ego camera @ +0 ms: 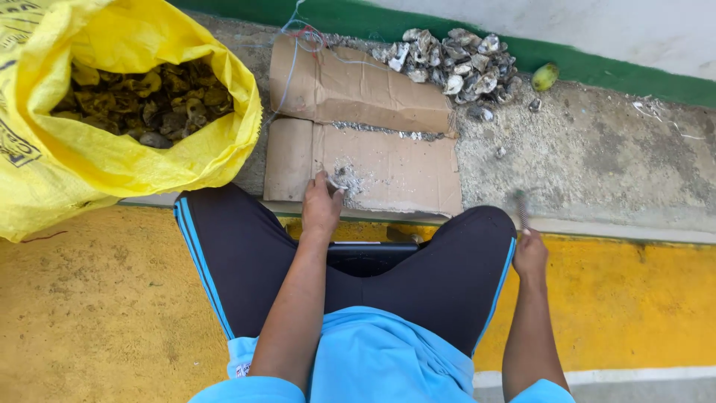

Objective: The person is sitting on the floor using a small metal tool to pry open shells on a piece of cardboard.

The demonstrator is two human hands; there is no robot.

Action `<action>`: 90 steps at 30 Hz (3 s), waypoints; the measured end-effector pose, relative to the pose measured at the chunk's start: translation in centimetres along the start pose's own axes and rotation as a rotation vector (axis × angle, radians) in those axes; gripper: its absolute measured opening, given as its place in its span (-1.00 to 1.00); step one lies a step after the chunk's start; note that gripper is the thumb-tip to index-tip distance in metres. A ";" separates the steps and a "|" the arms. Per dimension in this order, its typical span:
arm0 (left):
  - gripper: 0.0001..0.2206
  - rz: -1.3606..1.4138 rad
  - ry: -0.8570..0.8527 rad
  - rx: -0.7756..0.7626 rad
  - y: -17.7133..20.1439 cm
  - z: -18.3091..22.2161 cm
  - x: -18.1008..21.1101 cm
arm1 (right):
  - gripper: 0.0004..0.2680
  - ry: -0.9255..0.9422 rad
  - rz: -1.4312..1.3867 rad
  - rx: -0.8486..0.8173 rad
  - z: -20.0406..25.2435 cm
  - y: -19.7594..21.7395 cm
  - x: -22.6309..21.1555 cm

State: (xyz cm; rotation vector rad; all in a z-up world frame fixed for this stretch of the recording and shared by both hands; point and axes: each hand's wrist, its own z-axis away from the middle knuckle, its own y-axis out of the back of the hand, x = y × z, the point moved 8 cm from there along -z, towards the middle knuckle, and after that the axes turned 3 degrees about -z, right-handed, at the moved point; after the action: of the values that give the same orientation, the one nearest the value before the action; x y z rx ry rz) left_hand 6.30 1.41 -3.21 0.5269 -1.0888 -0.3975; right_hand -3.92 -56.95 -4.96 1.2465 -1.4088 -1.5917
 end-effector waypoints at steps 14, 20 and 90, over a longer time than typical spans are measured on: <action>-0.59 -0.007 -0.003 0.114 1.5 0.0 -0.5 | -0.75 -0.093 -0.223 0.214 0.6 3.6 -3.5; -0.73 0.035 -0.102 0.194 0.6 -1.8 -1.3 | -0.74 -0.206 -0.149 0.034 0.3 1.1 -2.7; -0.55 0.020 0.196 -0.229 -1.9 -3.0 -3.9 | -0.78 0.133 -0.723 -0.600 10.2 -0.4 -39.4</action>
State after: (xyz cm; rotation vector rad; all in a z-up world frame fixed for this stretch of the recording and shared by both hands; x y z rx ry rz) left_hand 7.34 2.61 -8.27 0.3438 -0.8465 -0.4375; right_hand -0.66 -17.16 3.07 1.5067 -0.3161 -2.1252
